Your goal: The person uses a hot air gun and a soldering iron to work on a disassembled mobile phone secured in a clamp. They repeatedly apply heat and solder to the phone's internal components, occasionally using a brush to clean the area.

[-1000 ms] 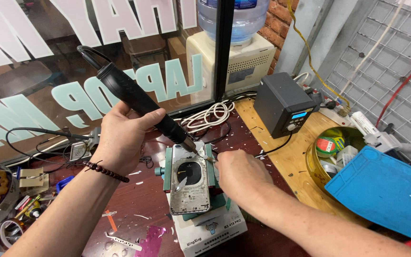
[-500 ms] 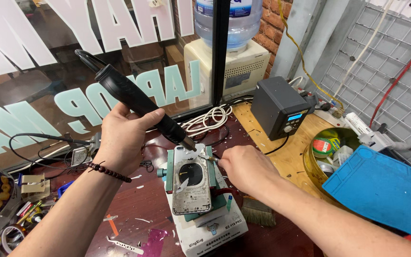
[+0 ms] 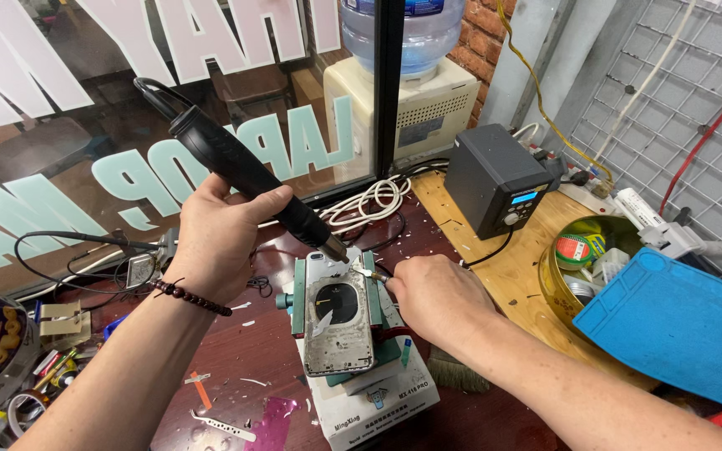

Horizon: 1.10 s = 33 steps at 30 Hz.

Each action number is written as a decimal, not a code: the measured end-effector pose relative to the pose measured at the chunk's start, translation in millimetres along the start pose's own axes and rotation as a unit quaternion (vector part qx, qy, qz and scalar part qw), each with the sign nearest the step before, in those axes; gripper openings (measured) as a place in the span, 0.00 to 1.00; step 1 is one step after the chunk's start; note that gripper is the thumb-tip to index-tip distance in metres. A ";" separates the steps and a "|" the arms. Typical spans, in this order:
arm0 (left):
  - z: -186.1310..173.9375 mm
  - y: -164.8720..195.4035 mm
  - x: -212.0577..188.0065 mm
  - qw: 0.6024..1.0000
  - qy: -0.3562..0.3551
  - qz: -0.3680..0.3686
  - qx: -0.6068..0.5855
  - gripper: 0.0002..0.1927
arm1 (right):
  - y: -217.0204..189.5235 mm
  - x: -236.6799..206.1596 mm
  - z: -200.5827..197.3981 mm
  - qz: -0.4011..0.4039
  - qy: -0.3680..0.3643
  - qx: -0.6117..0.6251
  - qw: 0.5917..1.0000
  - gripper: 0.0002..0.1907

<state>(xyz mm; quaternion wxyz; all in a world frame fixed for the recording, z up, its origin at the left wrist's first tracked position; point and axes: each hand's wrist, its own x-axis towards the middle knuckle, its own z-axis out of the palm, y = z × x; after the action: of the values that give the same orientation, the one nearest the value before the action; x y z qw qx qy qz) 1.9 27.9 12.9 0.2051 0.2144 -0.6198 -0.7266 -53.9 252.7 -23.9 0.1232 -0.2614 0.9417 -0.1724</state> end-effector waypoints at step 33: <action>8.1 4.6 7.9 0.999 0.006 -0.011 0.035 0.12 | 25.0 20.8 2.8 -0.064 0.037 0.063 0.995 0.13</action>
<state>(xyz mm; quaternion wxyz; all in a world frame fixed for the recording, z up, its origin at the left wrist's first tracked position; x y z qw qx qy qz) -9.1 29.3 18.1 0.1936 0.2325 -0.6410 -0.7054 -81.6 260.9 -39.2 0.0931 -0.3060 0.9143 -0.2486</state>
